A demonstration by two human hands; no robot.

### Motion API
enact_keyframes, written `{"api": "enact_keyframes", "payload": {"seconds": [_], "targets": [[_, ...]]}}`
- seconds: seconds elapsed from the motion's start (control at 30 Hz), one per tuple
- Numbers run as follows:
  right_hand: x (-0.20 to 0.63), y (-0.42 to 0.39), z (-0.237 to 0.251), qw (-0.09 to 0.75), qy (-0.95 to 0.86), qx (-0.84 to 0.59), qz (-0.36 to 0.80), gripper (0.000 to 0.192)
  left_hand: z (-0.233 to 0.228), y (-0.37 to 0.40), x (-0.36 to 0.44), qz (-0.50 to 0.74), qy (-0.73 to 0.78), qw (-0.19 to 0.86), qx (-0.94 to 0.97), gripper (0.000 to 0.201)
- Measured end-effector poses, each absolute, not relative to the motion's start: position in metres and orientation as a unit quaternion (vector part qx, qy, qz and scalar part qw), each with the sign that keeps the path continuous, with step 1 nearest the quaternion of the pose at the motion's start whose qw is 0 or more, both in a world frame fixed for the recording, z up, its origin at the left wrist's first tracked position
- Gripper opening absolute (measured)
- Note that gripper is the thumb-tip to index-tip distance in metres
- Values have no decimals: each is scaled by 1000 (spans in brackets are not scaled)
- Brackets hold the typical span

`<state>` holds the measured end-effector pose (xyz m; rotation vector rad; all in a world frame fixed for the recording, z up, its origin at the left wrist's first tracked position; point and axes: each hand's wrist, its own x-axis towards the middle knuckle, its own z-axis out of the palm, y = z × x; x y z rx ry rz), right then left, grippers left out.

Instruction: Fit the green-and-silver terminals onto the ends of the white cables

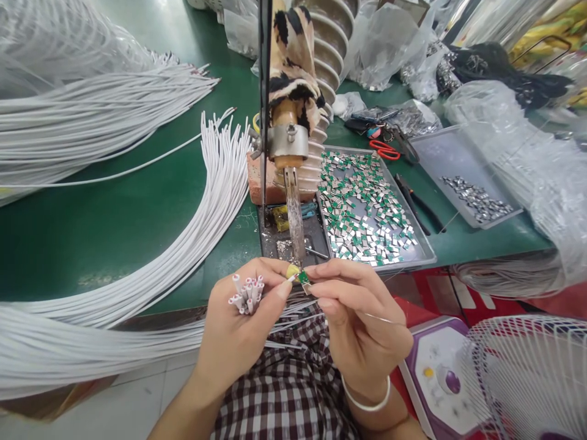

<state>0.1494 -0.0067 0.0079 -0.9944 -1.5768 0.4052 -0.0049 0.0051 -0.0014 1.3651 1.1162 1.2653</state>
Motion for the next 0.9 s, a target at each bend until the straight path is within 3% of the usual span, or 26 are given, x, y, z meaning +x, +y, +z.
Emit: {"api": "enact_keyframes", "payload": {"seconds": [0.13,0.27,0.57,0.67,0.77,0.9], "targets": [[151,-4,5,540,-662,-475,213,19,-3,5,-3,499,455,446,587,23],[150,0,4,487,-666,-536,179,18,-2,10,-2,463,453,431,628,17],[149,0,-1,514,-681,-499,152,16,1,14,-3,431,428,521,599,16],[149,-2,-5,541,-678,-477,144,24,0,16,-4,457,417,548,563,17],[149,-5,-8,581,-656,-463,132,33,0,17,-5,488,421,546,536,19],[149,-5,-8,589,-671,-442,93,27,2,18,-6,505,429,531,528,20]]}}
